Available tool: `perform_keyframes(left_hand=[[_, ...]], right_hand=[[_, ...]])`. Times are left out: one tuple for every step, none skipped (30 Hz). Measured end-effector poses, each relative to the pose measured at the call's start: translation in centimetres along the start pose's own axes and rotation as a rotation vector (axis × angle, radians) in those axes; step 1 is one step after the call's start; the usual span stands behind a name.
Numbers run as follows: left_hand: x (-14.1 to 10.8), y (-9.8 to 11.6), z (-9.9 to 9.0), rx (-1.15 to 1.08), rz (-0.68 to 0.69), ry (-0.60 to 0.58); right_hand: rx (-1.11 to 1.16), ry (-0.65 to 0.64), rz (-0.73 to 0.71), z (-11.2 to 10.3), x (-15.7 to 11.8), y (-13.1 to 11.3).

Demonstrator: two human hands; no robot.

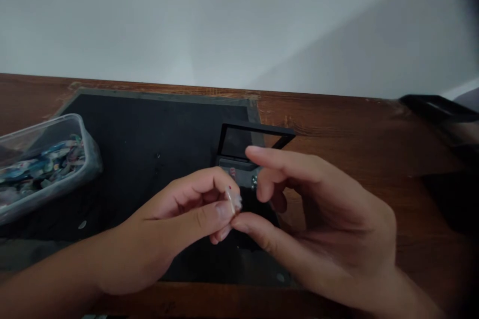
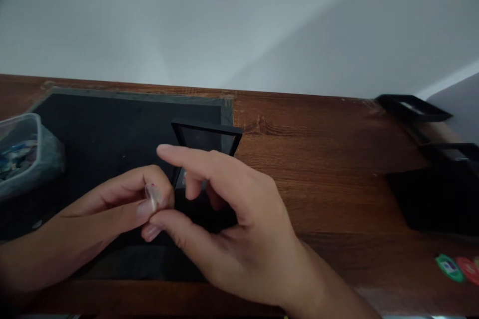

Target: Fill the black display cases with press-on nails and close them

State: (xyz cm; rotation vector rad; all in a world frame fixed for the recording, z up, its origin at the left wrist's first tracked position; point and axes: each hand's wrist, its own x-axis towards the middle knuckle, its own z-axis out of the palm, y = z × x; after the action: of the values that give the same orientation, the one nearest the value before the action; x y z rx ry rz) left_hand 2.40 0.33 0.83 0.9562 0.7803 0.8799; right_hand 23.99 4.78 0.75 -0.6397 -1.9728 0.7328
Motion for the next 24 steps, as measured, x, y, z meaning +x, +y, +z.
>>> perform_keyframes(left_hand=[[-0.06, 0.07, -0.01, 0.000, -0.005, -0.013], [-0.11, 0.15, -0.03, -0.001, -0.014, -0.024], [-0.15, 0.21, -0.05, 0.000, -0.018, -0.035], [-0.18, 0.27, -0.07, -0.003, -0.019, -0.037], [-0.19, 0.31, -0.09, -0.006, -0.018, -0.040], [-0.18, 0.33, -0.11, -0.012, -0.015, -0.040], [-0.17, 0.33, -0.14, -0.019, -0.013, -0.041], [-0.15, 0.32, -0.16, -0.028, -0.014, -0.042], [-0.14, 0.30, -0.19, -0.039, -0.015, -0.038], [-0.13, 0.26, -0.21, -0.049, -0.019, -0.031], [-0.13, 0.22, -0.23, -0.058, -0.019, -0.024], [-0.13, 0.18, -0.25, -0.063, -0.016, -0.013], [-0.11, 0.13, -0.26, -0.063, -0.008, -0.006], [-0.07, 0.09, -0.26, -0.059, -0.001, -0.001], [-0.02, 0.05, -0.26, -0.053, 0.009, 0.000], [0.04, 0.02, -0.24, -0.047, 0.015, 0.003], [0.12, -0.01, -0.22, -0.043, 0.017, 0.007], [0.18, -0.03, -0.20, -0.038, 0.016, 0.010], [0.24, -0.06, -0.18, -0.033, 0.014, 0.012], [0.27, -0.09, -0.18, -0.027, 0.012, 0.018], [0.29, -0.12, -0.20, -0.020, 0.014, 0.020], [0.29, -0.15, -0.24, -0.010, 0.020, 0.020], [0.28, -0.19, -0.31, 0.002, 0.031, 0.017], [0.26, -0.22, -0.39, 0.014, 0.039, 0.017]], right_hand=[[0.029, -0.024, -0.011, -0.03, 0.14, 0.08], [0.062, -0.046, -0.037, -0.04, 0.28, 0.15], [0.088, -0.064, -0.060, -0.03, 0.40, 0.21], [0.106, -0.073, -0.081, 0.00, 0.49, 0.23], [0.114, -0.080, -0.094, 0.06, 0.55, 0.20], [0.112, -0.087, -0.096, 0.12, 0.58, 0.13], [0.102, -0.079, -0.091, 0.20, 0.59, 0.03], [0.084, -0.055, -0.081, 0.28, 0.56, -0.08], [0.063, -0.026, -0.069, 0.37, 0.52, -0.18], [0.043, 0.006, -0.064, 0.45, 0.45, -0.24], [0.027, 0.035, -0.067, 0.54, 0.37, -0.25], [0.023, 0.058, -0.078, 0.62, 0.28, -0.21], [0.025, 0.067, -0.090, 0.68, 0.19, -0.13], [0.031, 0.063, -0.104, 0.72, 0.11, -0.02], [0.033, 0.052, -0.112, 0.74, 0.03, 0.09], [0.030, 0.042, -0.119, 0.74, -0.02, 0.20], [0.023, 0.026, -0.125, 0.71, -0.05, 0.29], [0.019, 0.012, -0.133, 0.67, -0.05, 0.35], [0.023, -0.002, -0.146, 0.60, -0.03, 0.39], [0.034, -0.015, -0.157, 0.54, 0.01, 0.40], [0.044, -0.027, -0.164, 0.47, 0.04, 0.39], [0.054, -0.038, -0.167, 0.41, 0.07, 0.37], [0.061, -0.048, -0.169, 0.37, 0.07, 0.34], [0.066, -0.054, -0.165, 0.34, 0.05, 0.32]])
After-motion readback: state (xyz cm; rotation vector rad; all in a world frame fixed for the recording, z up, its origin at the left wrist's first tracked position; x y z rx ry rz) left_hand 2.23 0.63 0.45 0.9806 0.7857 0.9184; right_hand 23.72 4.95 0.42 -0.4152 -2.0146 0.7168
